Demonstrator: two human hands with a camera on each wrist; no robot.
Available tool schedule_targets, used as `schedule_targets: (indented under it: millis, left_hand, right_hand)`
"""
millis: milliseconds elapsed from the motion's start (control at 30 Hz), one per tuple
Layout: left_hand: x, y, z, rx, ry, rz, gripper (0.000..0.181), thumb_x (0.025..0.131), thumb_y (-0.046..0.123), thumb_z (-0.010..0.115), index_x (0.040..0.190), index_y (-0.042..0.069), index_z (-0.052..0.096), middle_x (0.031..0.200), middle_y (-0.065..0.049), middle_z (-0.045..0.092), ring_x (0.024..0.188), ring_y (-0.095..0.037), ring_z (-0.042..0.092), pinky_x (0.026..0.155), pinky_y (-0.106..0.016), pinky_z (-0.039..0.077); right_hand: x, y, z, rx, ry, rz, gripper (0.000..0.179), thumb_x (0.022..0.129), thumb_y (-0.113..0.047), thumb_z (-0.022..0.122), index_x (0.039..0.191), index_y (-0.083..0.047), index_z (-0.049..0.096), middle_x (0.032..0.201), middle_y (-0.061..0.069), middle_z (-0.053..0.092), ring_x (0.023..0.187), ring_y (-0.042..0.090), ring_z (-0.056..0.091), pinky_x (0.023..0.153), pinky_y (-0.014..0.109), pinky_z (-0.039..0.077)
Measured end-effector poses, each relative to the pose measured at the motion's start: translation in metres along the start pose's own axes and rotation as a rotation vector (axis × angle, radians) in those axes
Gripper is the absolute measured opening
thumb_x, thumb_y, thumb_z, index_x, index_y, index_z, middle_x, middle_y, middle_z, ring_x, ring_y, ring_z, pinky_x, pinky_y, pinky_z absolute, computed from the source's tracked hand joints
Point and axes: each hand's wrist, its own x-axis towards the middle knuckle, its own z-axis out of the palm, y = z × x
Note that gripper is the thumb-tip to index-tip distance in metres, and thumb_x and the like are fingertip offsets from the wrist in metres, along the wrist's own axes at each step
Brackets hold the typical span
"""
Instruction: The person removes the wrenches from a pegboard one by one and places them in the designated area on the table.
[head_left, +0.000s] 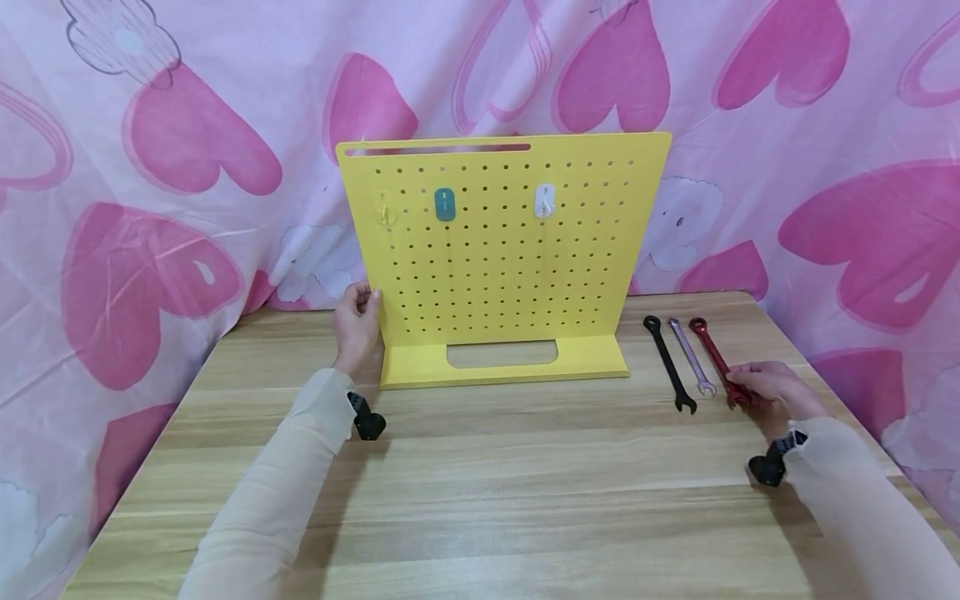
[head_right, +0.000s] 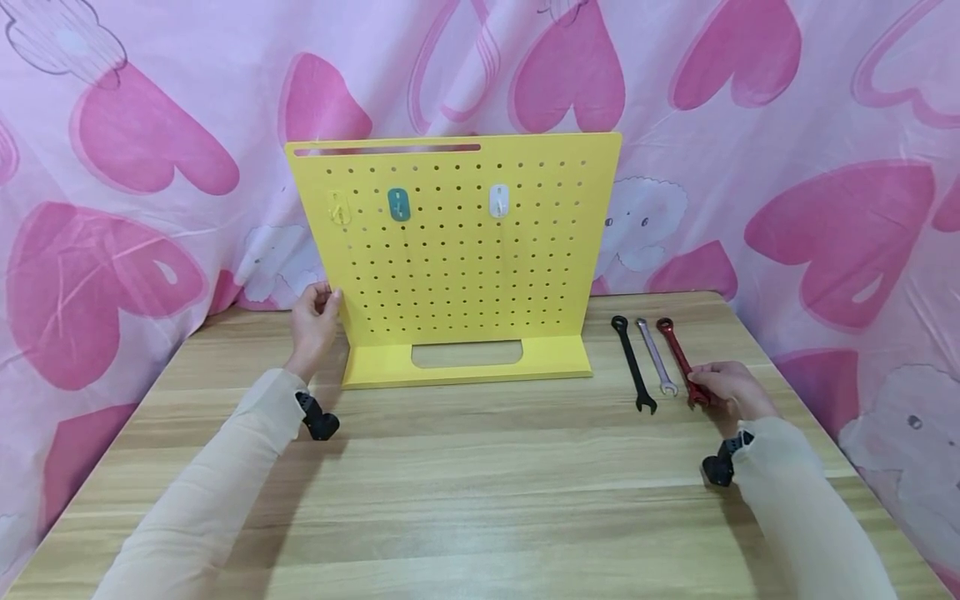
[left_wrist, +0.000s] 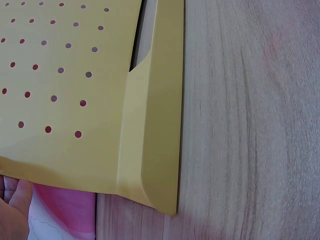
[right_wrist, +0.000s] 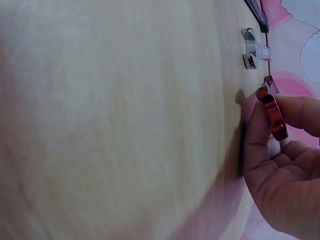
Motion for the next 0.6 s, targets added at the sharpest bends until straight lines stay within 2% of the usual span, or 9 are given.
schedule_targets:
  millis: [133, 333, 600]
  left_hand:
    - [0.0, -0.001, 0.0, -0.003, -0.008, -0.007, 0.023, 0.095, 0.016, 0.054, 0.108, -0.002, 0.057, 0.096, -0.013, 0.057, 0.086, -0.017, 0.048, 0.076, -0.023, 0.042]
    - [0.003, -0.003, 0.001, 0.021, -0.019, -0.031, 0.026, 0.096, 0.018, 0.053, 0.112, -0.002, 0.057, 0.1, -0.013, 0.057, 0.087, -0.015, 0.048, 0.076, -0.02, 0.041]
    - [0.002, -0.004, 0.001, 0.015, -0.015, -0.018, 0.025, 0.095, 0.016, 0.055, 0.111, -0.002, 0.057, 0.099, -0.014, 0.058, 0.086, -0.015, 0.047, 0.075, -0.019, 0.04]
  right_hand:
    - [0.001, -0.001, 0.0, 0.004, 0.004, 0.029, 0.037, 0.097, -0.02, 0.043, 0.106, 0.015, 0.052, 0.075, 0.0, 0.052, 0.071, 0.017, 0.044, 0.065, 0.029, 0.036]
    - [0.002, -0.005, 0.004, 0.084, 0.018, 0.058, 0.037, 0.095, -0.019, 0.046, 0.108, 0.015, 0.051, 0.073, -0.001, 0.055, 0.068, 0.014, 0.049, 0.06, 0.026, 0.046]
    - [0.001, -0.008, 0.012, 0.209, 0.1, 0.045, 0.032, 0.095, -0.011, 0.046, 0.107, 0.018, 0.05, 0.067, -0.004, 0.059, 0.062, 0.009, 0.054, 0.058, 0.025, 0.052]
